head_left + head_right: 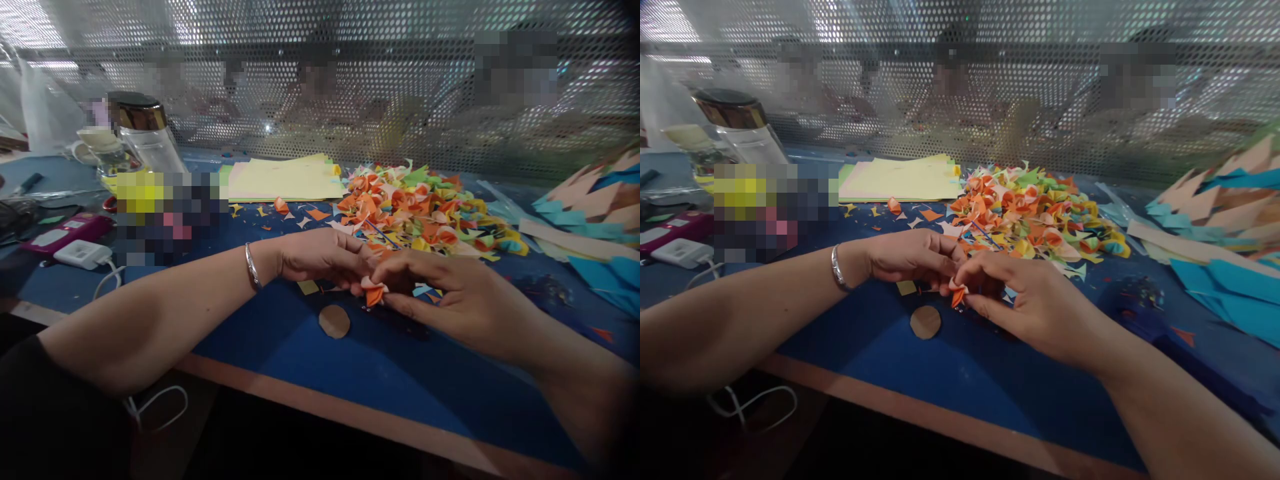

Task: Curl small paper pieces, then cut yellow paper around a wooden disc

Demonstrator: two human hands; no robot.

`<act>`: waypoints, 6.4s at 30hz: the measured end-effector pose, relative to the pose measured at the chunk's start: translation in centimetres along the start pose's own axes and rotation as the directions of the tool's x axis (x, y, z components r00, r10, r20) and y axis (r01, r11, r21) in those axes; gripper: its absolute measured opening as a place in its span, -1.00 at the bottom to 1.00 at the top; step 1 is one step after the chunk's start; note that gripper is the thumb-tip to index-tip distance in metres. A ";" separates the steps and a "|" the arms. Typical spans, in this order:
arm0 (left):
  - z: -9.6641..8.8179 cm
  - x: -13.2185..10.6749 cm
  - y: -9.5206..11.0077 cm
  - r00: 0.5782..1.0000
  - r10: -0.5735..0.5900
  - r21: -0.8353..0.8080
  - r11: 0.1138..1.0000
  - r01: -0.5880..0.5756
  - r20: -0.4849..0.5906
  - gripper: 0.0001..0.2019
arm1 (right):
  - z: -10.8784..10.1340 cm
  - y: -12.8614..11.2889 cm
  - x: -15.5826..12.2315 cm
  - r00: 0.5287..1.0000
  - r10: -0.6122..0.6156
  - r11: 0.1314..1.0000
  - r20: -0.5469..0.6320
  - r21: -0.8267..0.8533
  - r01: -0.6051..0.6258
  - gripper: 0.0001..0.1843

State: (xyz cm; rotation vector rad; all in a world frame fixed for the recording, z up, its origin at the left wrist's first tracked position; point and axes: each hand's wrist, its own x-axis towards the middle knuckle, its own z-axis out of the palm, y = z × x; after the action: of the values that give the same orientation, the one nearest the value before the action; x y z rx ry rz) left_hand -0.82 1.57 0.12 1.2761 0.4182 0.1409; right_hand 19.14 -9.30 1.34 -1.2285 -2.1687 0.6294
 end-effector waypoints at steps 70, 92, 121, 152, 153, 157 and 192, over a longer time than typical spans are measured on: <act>1.8 -0.3 -0.1 0.912 0.275 0.089 0.961 -0.261 -0.303 -0.88 | -0.4 1.2 -0.2 0.971 0.073 0.991 -0.230 -0.090 -0.096 -0.88; 1.5 -0.3 -0.8 0.781 0.588 0.618 0.699 -0.361 -0.210 -0.91 | -0.5 0.6 0.1 0.974 0.083 0.987 -0.210 -0.119 -0.109 -0.81; 1.5 0.0 -1.2 0.687 0.708 0.596 0.626 -0.503 -0.165 -0.85 | -0.7 0.0 0.3 0.947 0.062 0.988 -0.317 -0.113 -0.103 -0.87; 2.4 -1.5 -0.5 0.577 0.817 0.893 0.260 -0.367 0.000 -0.92 | -0.7 1.1 0.0 0.935 -0.076 0.981 -0.346 -0.193 0.008 -0.88; 2.4 -1.4 -0.5 0.578 0.816 0.893 0.260 -0.367 0.000 -0.92 | -0.7 1.1 0.0 0.935 -0.075 0.982 -0.347 -0.190 0.008 -0.88; 2.4 -1.4 -0.4 0.575 0.818 0.885 0.265 -0.383 0.004 -0.92 | -0.8 1.0 -0.1 0.935 -0.079 0.983 -0.346 -0.182 0.016 -0.89; 1.5 -1.1 -0.5 0.709 0.699 0.792 0.483 -0.375 -0.091 -0.89 | -0.8 0.5 0.1 0.947 0.021 0.989 -0.322 -0.132 -0.067 -0.85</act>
State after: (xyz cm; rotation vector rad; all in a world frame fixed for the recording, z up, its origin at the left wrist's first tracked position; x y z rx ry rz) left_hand -1.36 -0.28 0.28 2.1934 0.4091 0.9039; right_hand 19.92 -8.83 1.59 -1.3525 -1.9427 0.2712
